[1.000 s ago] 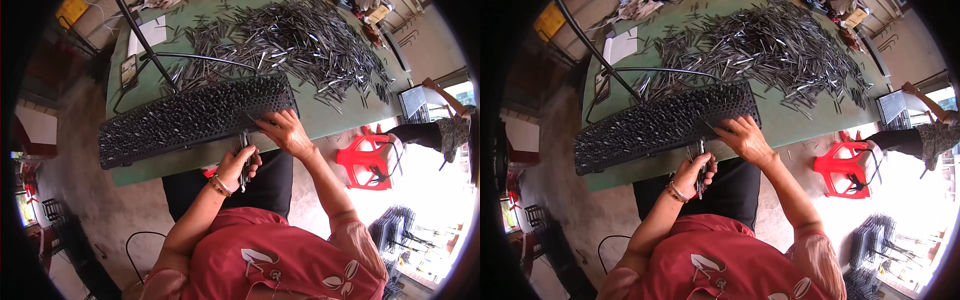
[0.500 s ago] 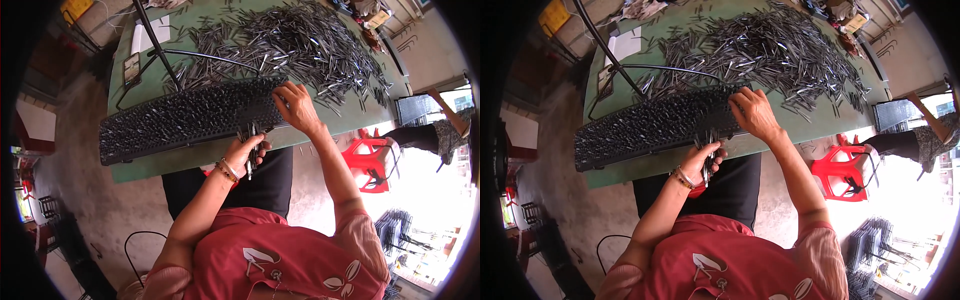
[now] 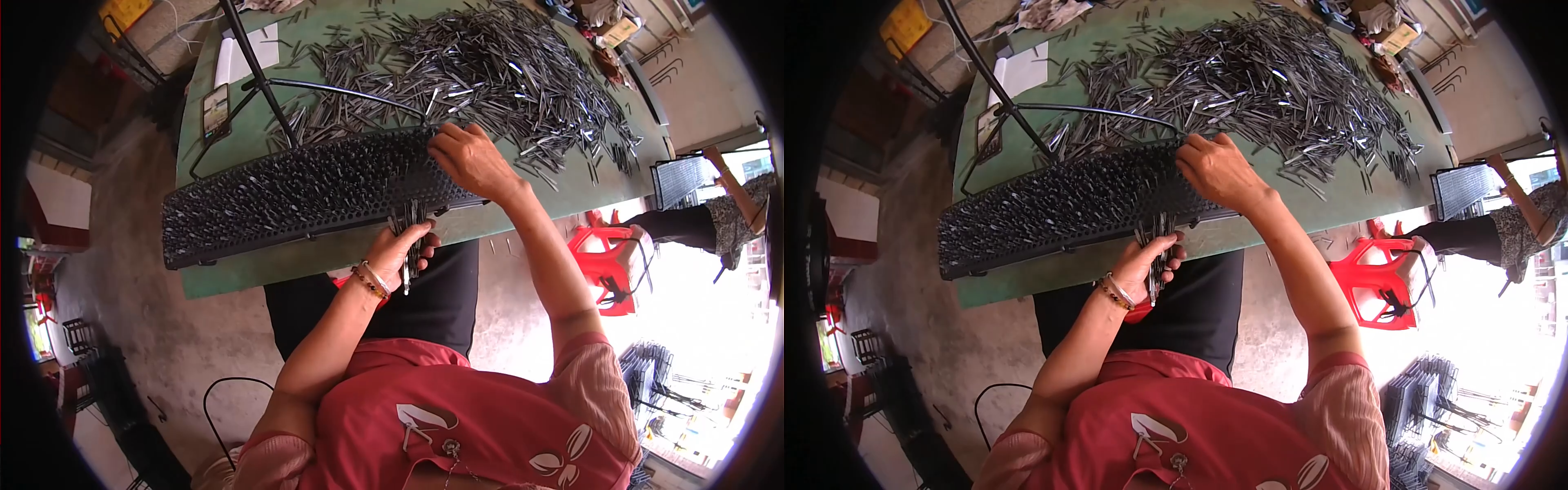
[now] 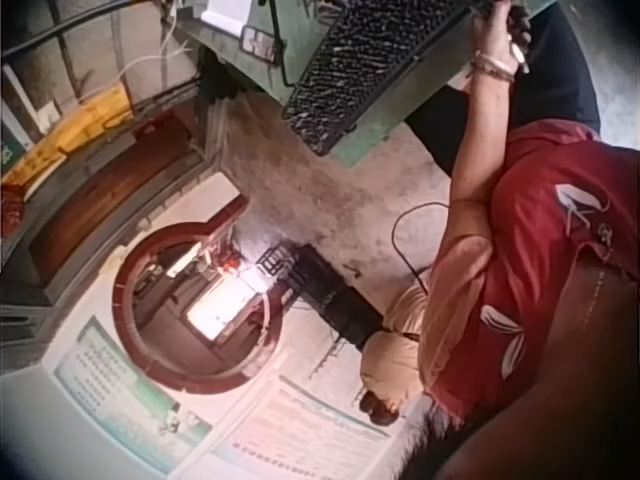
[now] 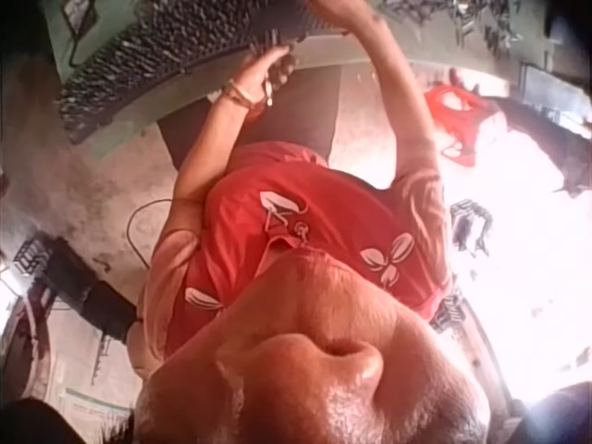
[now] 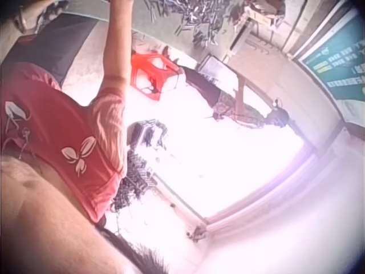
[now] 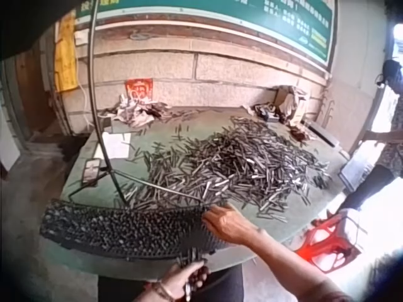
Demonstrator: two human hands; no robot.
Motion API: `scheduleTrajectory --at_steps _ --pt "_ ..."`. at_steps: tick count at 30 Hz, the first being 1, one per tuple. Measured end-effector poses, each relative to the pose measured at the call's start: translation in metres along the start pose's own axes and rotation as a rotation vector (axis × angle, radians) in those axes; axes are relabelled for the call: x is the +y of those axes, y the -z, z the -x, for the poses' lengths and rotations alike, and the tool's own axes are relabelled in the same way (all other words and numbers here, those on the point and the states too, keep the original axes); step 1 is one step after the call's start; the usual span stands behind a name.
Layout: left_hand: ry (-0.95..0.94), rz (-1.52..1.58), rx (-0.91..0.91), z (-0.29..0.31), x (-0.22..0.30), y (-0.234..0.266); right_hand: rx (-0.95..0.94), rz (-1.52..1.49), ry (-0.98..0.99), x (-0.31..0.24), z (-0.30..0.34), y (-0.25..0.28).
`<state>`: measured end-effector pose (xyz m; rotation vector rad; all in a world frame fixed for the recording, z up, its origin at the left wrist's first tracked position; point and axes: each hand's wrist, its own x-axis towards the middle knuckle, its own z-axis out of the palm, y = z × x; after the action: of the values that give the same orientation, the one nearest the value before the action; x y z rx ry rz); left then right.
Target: Manually inserting small metal pins into a plastic grid board at a workbench.
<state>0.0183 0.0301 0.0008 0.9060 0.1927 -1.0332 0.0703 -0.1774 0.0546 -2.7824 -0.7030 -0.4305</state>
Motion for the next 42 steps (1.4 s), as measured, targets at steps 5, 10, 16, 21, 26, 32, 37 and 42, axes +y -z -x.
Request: scheduleTrajectory --at_steps 5,10,16,21,26,32,37,42 --pt "-0.006 -0.003 -0.004 0.001 0.001 -0.001 -0.082 0.186 0.034 -0.009 -0.011 -0.001" --pt "-0.026 -0.015 0.006 0.002 0.001 0.0 -0.066 0.277 -0.01 -0.022 -0.004 -0.011" --pt "-0.077 -0.035 -0.031 0.002 0.002 -0.003 0.109 0.194 -0.133 -0.032 0.007 -0.015" --pt "-0.152 -0.035 -0.074 0.003 0.005 -0.006 0.008 -0.683 -0.489 -0.036 0.021 -0.002" --pt "-0.187 -0.033 -0.099 -0.003 0.001 -0.008 -0.112 -0.989 -0.651 -0.039 0.031 -0.004" --pt "-0.176 -0.029 -0.083 -0.008 -0.003 -0.008 0.041 -1.074 -0.834 -0.03 0.029 0.0" --pt "-0.129 -0.031 -0.059 -0.01 -0.002 -0.011 0.315 -0.869 -0.71 -0.011 0.015 -0.003" --pt "-0.105 -0.053 -0.088 -0.007 -0.003 -0.012 0.435 -0.916 -0.637 -0.004 0.012 -0.022"
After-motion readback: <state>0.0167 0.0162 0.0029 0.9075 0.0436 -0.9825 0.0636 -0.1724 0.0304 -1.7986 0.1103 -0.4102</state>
